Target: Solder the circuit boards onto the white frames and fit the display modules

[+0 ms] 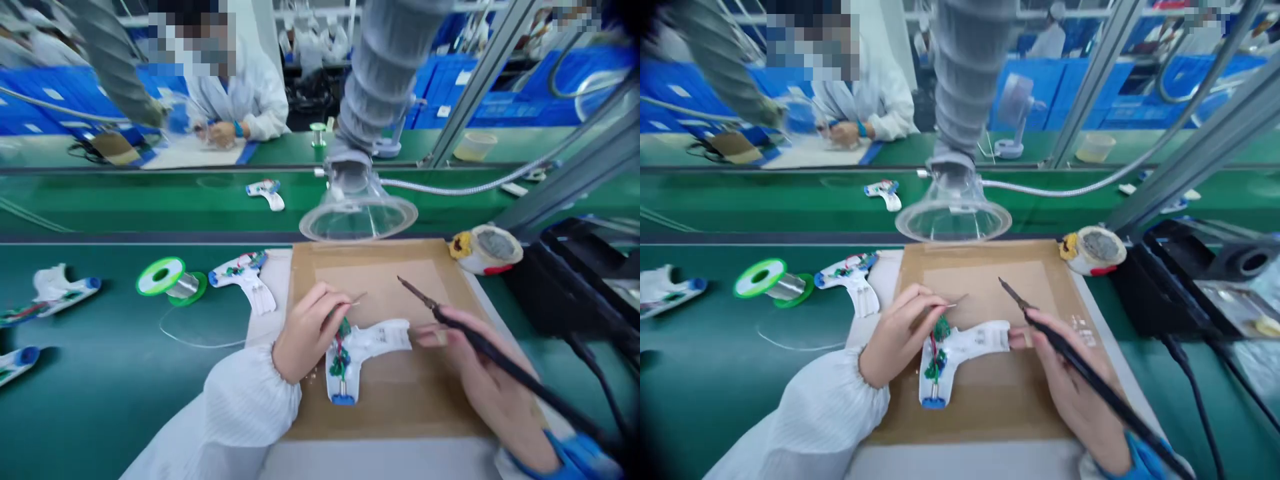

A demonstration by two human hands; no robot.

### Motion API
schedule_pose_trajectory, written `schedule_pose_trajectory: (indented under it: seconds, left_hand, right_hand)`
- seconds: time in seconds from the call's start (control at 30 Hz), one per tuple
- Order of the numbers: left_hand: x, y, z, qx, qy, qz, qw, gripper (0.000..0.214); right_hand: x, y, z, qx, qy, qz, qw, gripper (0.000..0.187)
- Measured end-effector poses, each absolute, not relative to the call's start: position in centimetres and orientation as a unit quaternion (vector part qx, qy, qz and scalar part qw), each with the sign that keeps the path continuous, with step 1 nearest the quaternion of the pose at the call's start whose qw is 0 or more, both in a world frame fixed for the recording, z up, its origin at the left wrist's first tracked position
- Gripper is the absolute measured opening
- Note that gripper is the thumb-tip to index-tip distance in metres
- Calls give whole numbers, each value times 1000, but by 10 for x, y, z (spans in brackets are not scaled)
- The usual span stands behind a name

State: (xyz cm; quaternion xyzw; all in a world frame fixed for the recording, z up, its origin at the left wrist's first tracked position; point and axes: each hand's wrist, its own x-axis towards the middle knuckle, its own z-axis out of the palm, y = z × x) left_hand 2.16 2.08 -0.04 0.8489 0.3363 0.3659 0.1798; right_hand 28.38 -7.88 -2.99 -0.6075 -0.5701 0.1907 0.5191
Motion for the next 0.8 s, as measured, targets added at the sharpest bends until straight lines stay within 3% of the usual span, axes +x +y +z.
schedule_pose_trajectory:
  seconds: [0.1,0.17,0.43,0.8]
  left_hand:
    - [25,9,-3,855,282,381,212,11]
    - [27,9,-6,865,257,377,211,9]
    - [32,10,-11,898,253,323,160,15]
    - [36,10,-12,892,253,312,207,11]
  right_hand:
    - [278,-85,-24,-563,-488,154,649,29]
    - [274,-88,-25,-566,-460,120,674,31]
    - [271,-99,-29,-601,-552,60,575,36]
    - [277,-108,-25,-638,-594,77,484,37]
